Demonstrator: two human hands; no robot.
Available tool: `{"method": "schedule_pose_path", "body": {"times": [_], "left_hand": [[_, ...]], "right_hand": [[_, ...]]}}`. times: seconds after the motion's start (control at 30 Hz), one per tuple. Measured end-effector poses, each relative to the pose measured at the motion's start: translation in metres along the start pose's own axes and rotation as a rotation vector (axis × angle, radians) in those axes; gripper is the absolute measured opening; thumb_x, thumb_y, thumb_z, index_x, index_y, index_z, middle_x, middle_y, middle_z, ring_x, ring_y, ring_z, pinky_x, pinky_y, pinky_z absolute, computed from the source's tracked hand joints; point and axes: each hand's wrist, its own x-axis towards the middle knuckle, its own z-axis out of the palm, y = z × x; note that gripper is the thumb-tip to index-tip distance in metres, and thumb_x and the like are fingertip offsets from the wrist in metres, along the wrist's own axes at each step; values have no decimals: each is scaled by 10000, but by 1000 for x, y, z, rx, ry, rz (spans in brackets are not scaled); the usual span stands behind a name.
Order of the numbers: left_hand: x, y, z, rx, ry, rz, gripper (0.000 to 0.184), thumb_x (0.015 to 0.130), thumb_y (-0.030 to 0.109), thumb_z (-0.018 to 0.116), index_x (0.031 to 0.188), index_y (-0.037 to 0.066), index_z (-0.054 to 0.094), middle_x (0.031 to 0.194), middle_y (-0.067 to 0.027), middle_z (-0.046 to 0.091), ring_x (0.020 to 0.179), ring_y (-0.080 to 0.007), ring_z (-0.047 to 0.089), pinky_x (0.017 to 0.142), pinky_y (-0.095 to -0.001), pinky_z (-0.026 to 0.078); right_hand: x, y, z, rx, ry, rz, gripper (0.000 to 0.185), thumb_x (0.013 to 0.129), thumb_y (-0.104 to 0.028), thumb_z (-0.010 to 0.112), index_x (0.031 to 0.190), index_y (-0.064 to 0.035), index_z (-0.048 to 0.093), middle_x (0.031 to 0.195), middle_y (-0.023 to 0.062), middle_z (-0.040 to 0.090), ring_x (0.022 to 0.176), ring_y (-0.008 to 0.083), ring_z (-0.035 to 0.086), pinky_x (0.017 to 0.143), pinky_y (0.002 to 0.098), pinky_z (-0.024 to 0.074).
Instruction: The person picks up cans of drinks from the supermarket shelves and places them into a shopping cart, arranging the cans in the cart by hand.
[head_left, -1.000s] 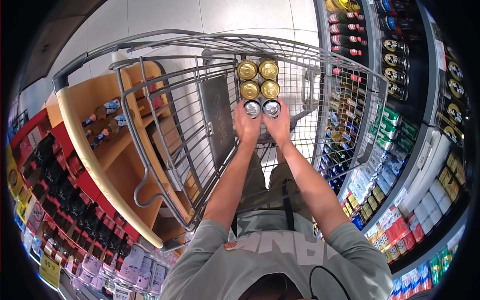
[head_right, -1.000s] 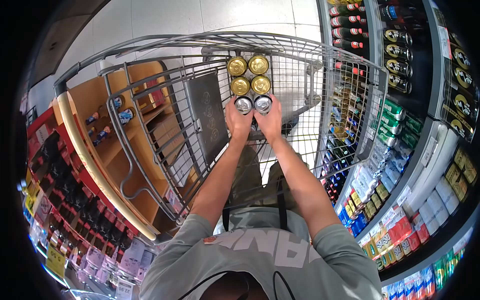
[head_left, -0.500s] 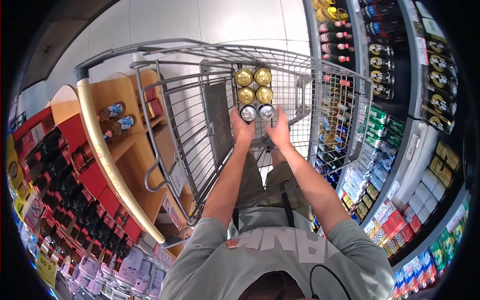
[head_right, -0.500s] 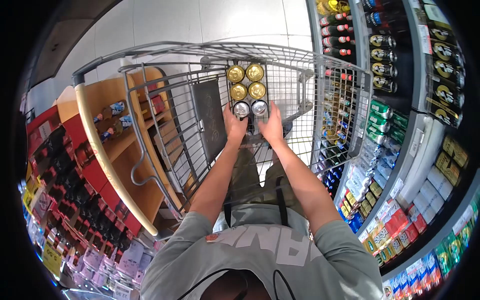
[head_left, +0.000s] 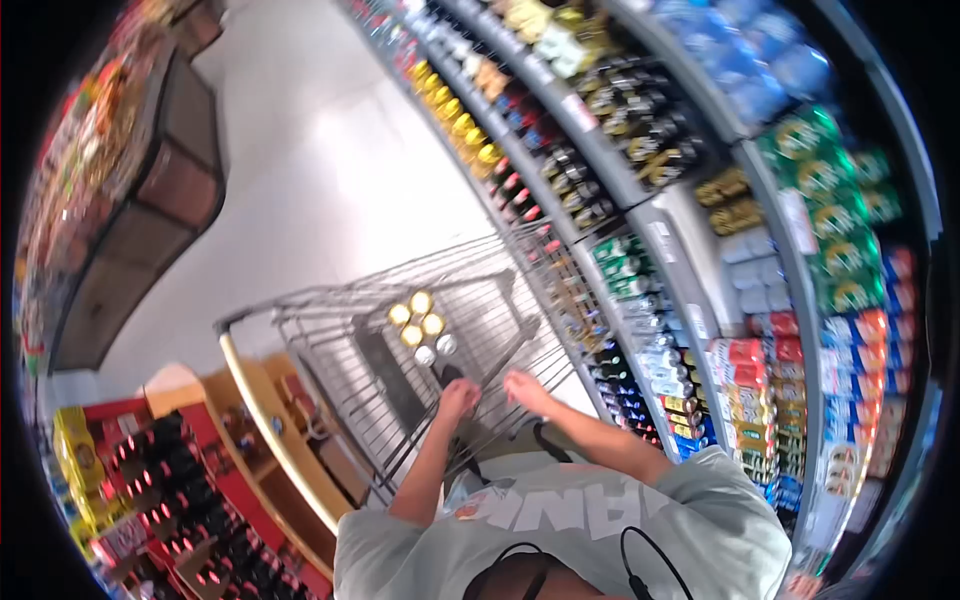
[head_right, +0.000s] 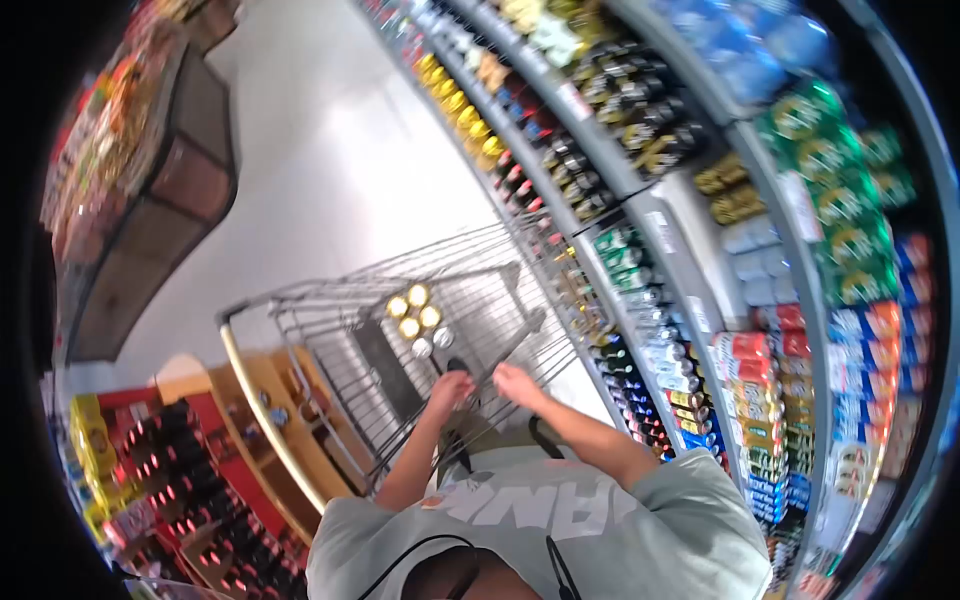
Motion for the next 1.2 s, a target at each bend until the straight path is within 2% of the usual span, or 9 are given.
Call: {"method": "schedule_pose_path", "body": {"times": [0.17,0.23,0.3,0.5,0.63,0.8,0.87,1.0,1.2], "left_hand": [[-3,1,18,316,-116,40,234,966,197,599,1124,25,603,975,-104,703,852,-212,708,701,-284,572],[-18,16,46,465,-35,-109,257,948,166,567,1150,9,587,1018,-125,691,889,-233,705,771,-314,592],[-31,35,94,354,-143,-191,278,937,148,532,1159,-16,570,1065,-141,674,931,-251,696,835,-337,601],[-54,4,278,173,-264,-3,393,1042,337,463,1196,-18,531,1149,-170,660,1007,-276,691,862,-336,601],[-82,-79,382,197,-482,-71,588,1032,570,450,1098,-4,556,1052,-157,678,934,-265,697,804,-322,601],[-162,-218,433,283,-613,-364,541,1015,596,475,704,153,489,611,-9,534,555,-150,549,508,-255,483],[-177,-256,425,279,-796,-834,581,1031,545,491,575,211,359,483,56,362,402,-92,372,352,-222,285],[-180,-242,447,294,-761,-894,590,1046,414,499,525,219,303,421,70,229,304,-79,188,285,-230,125],[-170,-168,491,317,-722,-616,600,1068,351,447,510,189,297,406,44,252,292,-86,194,270,-235,153]], "right_hand": [[-59,0,-31,69,123,-65,206,1012,-146,439,869,-48,551,729,31,563,647,134,565,635,305,494],[-103,2,-50,155,246,-126,225,995,-203,483,870,-51,591,702,25,573,663,129,581,623,303,471],[-135,41,-70,427,359,-205,224,1007,-187,471,873,-45,583,717,36,570,674,122,567,654,290,482],[-280,136,-138,383,631,-143,221,1017,-185,441,917,-68,599,744,17,604,693,110,595,656,273,489],[-374,194,-141,615,899,-98,273,1033,-246,470,903,-56,615,703,25,595,662,115,582,617,268,456],[-456,245,-121,770,1076,-42,255,1023,-247,459,914,-71,608,724,29,604,657,128,597,597,268,451],[-470,265,-111,921,1120,9,215,1009,-234,485,925,-78,606,742,31,617,658,130,605,589,270,459],[-476,272,-101,950,1132,4,171,1002,-210,525,937,-78,613,765,24,627,684,124,619,616,268,481],[-450,221,-152,795,1035,-108,162,1014,-195,536,985,-59,620,854,28,645,789,120,630,704,269,508]]}}
